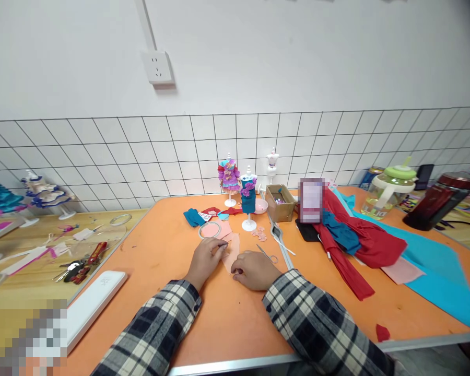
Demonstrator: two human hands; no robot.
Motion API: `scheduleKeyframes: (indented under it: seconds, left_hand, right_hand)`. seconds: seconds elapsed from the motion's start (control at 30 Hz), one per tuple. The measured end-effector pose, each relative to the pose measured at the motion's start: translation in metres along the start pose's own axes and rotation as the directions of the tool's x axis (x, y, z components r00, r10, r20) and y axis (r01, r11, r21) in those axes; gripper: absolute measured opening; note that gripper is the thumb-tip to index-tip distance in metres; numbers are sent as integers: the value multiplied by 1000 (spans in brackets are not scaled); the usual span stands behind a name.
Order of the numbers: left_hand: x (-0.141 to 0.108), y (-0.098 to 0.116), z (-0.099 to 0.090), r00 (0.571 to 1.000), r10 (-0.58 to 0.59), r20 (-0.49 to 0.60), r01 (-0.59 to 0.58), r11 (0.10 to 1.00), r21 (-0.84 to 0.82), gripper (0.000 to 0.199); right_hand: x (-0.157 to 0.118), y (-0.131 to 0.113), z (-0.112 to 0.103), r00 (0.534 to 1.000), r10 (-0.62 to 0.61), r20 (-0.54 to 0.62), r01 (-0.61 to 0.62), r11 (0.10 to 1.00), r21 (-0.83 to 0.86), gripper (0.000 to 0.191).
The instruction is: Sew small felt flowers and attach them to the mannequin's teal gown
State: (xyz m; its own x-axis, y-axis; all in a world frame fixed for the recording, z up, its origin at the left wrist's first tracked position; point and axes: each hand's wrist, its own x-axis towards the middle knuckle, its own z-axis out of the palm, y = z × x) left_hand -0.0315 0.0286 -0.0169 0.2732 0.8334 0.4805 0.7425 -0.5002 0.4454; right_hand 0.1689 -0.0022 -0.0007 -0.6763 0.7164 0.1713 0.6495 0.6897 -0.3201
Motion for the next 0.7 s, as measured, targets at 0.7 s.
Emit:
scheduleKeyframes:
  seconds: [0.7]
  left_hand:
    - [1,0,-10,970,194,147,-193,981,-19,15]
  right_hand:
    - [-59,106,-45,614,787,-61,-788,607,-105,23]
